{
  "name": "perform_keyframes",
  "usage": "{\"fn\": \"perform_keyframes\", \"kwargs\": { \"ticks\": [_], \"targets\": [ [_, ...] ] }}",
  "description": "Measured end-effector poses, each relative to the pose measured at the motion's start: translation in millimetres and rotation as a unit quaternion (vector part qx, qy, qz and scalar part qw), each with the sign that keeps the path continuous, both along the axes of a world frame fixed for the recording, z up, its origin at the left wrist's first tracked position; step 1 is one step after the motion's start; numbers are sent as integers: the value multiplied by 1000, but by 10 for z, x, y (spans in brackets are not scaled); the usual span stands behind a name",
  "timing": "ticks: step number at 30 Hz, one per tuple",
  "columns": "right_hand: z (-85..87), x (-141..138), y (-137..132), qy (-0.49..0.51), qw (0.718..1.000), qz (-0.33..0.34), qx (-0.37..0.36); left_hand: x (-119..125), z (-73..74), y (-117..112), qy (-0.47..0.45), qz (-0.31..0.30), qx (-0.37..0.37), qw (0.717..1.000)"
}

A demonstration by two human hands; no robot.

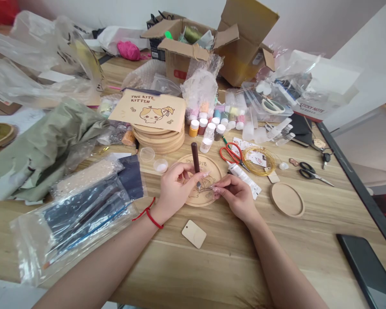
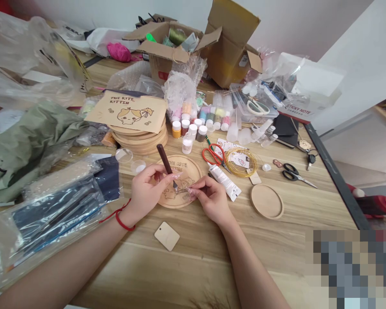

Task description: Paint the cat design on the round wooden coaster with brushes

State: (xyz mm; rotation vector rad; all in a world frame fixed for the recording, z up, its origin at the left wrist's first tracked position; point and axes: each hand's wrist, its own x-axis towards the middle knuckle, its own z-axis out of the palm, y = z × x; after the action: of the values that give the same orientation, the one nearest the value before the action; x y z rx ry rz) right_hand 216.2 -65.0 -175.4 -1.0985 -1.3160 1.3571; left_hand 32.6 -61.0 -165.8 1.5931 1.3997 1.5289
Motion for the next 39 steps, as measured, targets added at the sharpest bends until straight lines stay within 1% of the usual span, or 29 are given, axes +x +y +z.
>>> {"fn": "perform_keyframes", "kwargs": {
  "ticks": [11, 31, 39],
  "targets": [
    [8, -6, 3, -5, 1000, -2, -3, 1, 5, -5, -3, 3, -10, 1000],
    [-10, 4, 1, 17, 1000, 0, -5, -5, -12, 2, -6, -2, 3, 1000],
    [-3, 11, 3, 26, 1000, -3, -6, 0, 17, -1, -13, -2, 0, 1000]
  ]
}}
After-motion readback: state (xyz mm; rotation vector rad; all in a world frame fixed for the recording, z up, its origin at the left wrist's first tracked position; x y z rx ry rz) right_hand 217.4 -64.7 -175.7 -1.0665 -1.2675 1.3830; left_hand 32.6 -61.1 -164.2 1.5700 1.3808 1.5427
